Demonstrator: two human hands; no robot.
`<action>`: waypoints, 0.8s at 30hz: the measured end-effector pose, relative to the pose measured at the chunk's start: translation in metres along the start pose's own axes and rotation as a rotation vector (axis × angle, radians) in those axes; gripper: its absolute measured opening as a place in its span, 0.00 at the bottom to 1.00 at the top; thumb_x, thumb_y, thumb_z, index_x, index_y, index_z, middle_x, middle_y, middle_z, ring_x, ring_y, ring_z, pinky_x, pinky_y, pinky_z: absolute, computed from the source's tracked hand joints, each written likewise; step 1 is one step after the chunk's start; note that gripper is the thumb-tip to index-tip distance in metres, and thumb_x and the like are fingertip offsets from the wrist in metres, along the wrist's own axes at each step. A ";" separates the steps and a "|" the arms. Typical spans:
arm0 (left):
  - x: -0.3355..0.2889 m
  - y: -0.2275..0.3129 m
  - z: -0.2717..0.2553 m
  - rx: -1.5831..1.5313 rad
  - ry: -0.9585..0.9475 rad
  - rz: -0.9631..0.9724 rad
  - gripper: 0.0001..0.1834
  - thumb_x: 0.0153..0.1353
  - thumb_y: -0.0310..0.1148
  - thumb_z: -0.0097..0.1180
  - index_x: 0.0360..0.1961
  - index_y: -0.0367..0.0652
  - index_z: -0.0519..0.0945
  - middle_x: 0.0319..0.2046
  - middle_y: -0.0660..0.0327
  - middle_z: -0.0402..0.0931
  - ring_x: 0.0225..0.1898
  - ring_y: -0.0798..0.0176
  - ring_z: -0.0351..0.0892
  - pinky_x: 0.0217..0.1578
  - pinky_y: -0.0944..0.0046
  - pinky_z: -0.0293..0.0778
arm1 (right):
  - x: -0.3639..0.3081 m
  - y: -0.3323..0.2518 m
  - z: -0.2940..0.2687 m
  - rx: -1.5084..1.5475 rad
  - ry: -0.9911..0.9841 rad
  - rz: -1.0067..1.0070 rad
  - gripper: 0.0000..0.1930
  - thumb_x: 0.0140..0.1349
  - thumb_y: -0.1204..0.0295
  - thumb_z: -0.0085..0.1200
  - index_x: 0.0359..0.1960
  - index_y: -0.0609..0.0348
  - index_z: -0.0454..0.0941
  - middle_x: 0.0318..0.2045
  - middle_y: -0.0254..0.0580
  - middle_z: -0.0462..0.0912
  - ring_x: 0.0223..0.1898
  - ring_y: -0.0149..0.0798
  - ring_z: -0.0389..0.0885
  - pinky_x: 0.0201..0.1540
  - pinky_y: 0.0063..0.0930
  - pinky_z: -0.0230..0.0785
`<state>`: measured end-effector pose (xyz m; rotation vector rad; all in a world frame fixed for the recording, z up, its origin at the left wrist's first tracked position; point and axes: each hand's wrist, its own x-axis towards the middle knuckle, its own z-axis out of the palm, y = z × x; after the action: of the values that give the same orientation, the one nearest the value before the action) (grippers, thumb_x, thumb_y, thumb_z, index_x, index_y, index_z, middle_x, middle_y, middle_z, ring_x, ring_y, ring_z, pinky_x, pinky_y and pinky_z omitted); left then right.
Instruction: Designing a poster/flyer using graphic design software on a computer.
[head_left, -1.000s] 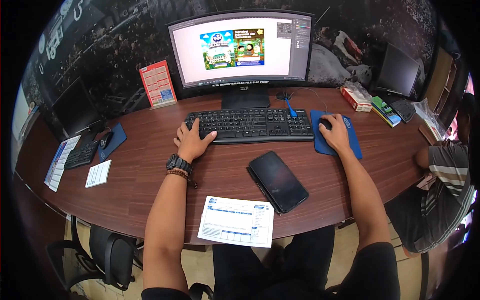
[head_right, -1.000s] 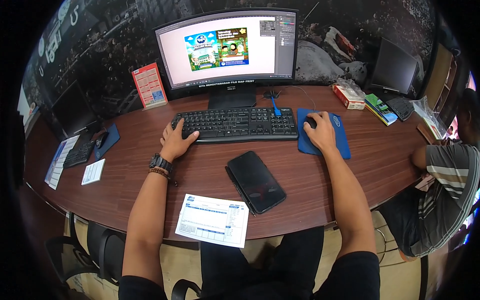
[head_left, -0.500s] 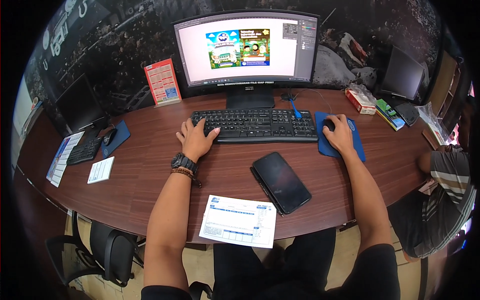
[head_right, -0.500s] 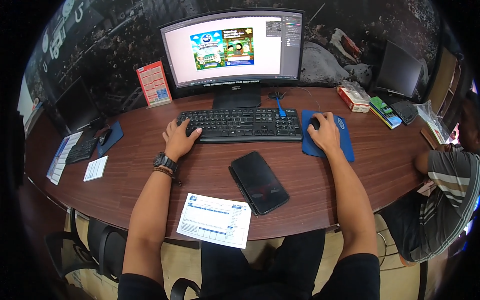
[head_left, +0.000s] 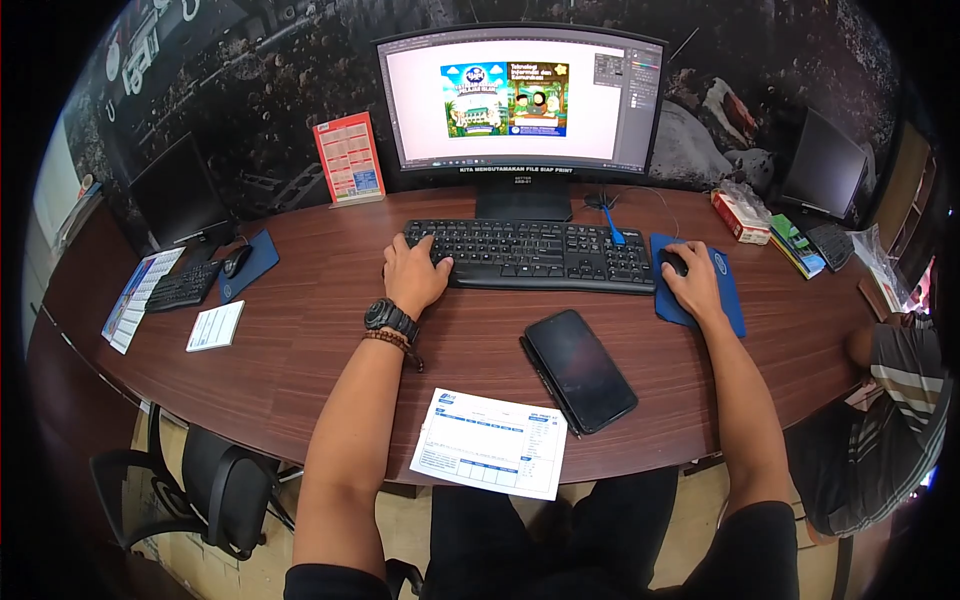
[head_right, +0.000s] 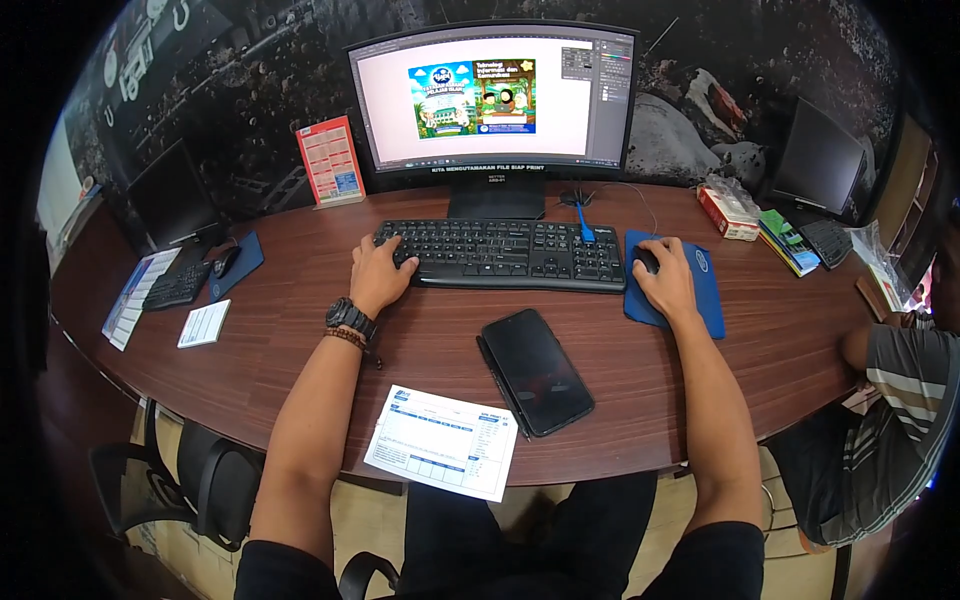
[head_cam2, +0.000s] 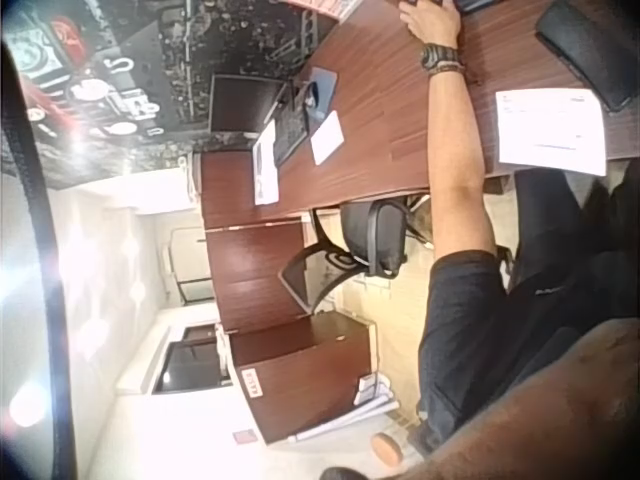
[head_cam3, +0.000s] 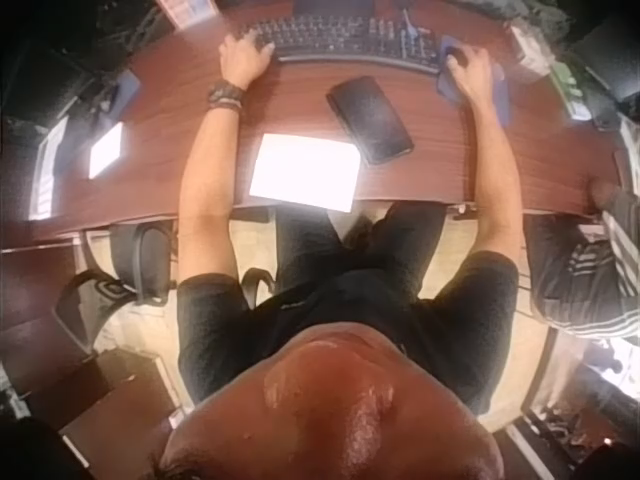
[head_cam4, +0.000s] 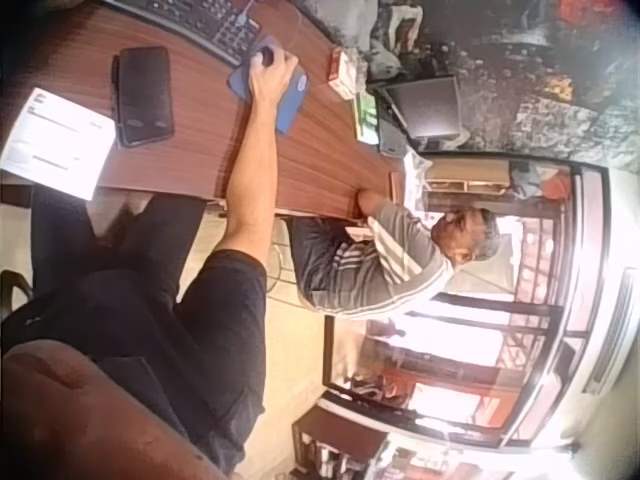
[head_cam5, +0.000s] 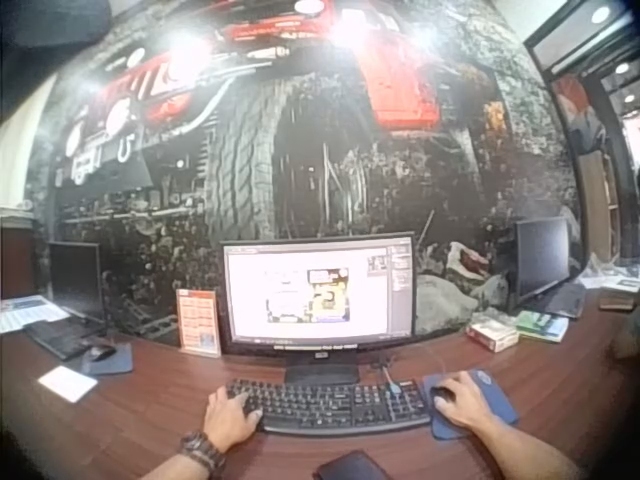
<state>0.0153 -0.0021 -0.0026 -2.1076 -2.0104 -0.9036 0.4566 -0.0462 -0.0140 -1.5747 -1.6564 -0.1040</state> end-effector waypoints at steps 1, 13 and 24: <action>0.000 0.000 0.000 0.001 0.000 0.002 0.29 0.58 0.45 0.65 0.59 0.42 0.79 0.58 0.41 0.67 0.59 0.37 0.67 0.58 0.43 0.70 | 0.000 0.000 0.000 0.000 -0.001 -0.001 0.19 0.56 0.66 0.58 0.48 0.60 0.83 0.51 0.51 0.76 0.53 0.55 0.78 0.57 0.42 0.71; 0.001 -0.002 0.001 0.014 -0.017 0.005 0.29 0.59 0.46 0.64 0.58 0.42 0.79 0.56 0.42 0.69 0.57 0.38 0.68 0.57 0.43 0.70 | 0.000 -0.004 -0.001 -0.017 -0.015 0.014 0.19 0.57 0.66 0.58 0.49 0.60 0.83 0.51 0.53 0.76 0.53 0.56 0.78 0.58 0.42 0.70; 0.002 -0.005 0.004 0.019 -0.032 0.010 0.29 0.60 0.48 0.63 0.57 0.42 0.79 0.56 0.42 0.68 0.58 0.38 0.67 0.57 0.43 0.69 | -0.001 -0.001 -0.001 -0.018 0.005 -0.016 0.18 0.56 0.66 0.58 0.48 0.59 0.83 0.50 0.51 0.76 0.53 0.55 0.78 0.57 0.42 0.71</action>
<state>0.0121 0.0018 -0.0063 -2.1336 -2.0138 -0.8510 0.4561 -0.0474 -0.0137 -1.5736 -1.6686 -0.1322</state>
